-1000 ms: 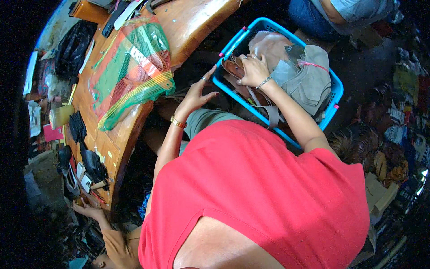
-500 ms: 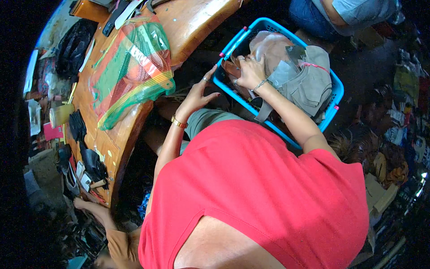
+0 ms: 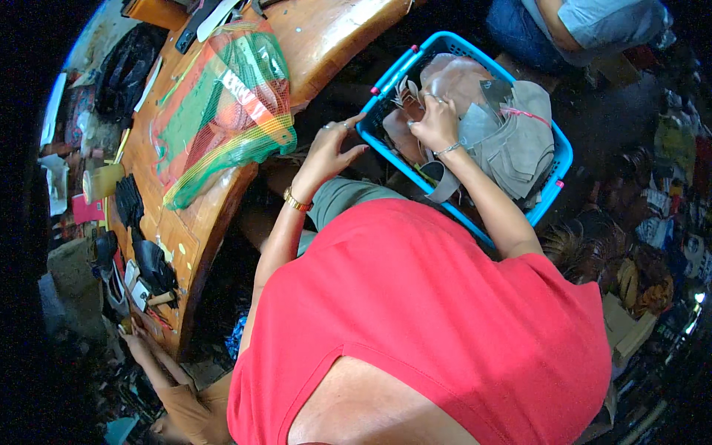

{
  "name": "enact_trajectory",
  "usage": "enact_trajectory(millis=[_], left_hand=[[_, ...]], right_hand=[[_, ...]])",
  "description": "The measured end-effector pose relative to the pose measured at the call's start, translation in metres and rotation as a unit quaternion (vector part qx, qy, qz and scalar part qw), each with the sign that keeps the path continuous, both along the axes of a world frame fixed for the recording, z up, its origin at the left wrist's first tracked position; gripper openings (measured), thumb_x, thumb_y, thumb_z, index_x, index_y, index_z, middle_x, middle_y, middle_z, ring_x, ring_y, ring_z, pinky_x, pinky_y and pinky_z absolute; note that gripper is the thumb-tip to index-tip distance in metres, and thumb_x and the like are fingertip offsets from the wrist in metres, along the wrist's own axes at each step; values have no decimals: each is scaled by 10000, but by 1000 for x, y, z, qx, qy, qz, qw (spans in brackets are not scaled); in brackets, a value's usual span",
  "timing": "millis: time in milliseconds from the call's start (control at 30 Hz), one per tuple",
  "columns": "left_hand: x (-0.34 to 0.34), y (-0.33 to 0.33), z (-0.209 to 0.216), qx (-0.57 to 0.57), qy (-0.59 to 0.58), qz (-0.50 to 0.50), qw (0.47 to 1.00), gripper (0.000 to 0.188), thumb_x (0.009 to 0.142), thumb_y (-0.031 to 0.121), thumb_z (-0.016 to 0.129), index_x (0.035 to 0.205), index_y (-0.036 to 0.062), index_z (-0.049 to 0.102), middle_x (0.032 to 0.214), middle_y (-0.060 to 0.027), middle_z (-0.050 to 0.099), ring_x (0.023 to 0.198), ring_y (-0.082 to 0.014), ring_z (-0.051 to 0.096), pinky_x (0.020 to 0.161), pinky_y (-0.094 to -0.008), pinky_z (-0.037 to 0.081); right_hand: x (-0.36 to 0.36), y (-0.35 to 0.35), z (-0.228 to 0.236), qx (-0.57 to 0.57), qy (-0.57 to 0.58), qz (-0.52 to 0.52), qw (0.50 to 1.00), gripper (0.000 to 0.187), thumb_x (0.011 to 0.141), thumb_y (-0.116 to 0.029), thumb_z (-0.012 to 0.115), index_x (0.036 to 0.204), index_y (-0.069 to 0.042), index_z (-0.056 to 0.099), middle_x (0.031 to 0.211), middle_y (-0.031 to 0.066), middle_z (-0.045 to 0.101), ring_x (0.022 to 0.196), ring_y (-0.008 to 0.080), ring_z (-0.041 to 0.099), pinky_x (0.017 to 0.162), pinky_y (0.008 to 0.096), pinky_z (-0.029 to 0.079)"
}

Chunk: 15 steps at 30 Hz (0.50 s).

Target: The person sits on a low bench and sorts through a blue basket of leather pieces. They remove a mesh bag, then repeatedly pick up bundles of leather strips, separate them, and place them on the table or back into the basket.

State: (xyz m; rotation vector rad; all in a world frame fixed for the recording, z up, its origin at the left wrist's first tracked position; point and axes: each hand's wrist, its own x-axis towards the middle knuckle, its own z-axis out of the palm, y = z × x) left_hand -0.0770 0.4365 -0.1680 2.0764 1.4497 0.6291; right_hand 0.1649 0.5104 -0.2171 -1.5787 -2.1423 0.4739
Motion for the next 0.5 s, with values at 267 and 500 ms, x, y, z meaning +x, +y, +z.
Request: enact_trajectory(millis=[267,500], left_hand=[[33,19,1,-19,-66,52,996,394,819,156,668,1191,39,611,924,-157,657,799,-301,618,726,-380,494],[79,62,-69,-420,-442,99,786,374,868,38,525,1240,2,509,918,-65,634,774,-153,610,659,-262,498]], right_hand=[[9,-21,10,58,94,-75,991,432,605,-193,778,968,-30,613,859,206,659,789,412,600,751,469,449],[1,-21,14,24,168,-77,983,476,617,-145,777,1050,-30,614,923,201,666,834,390,627,743,440,492]])
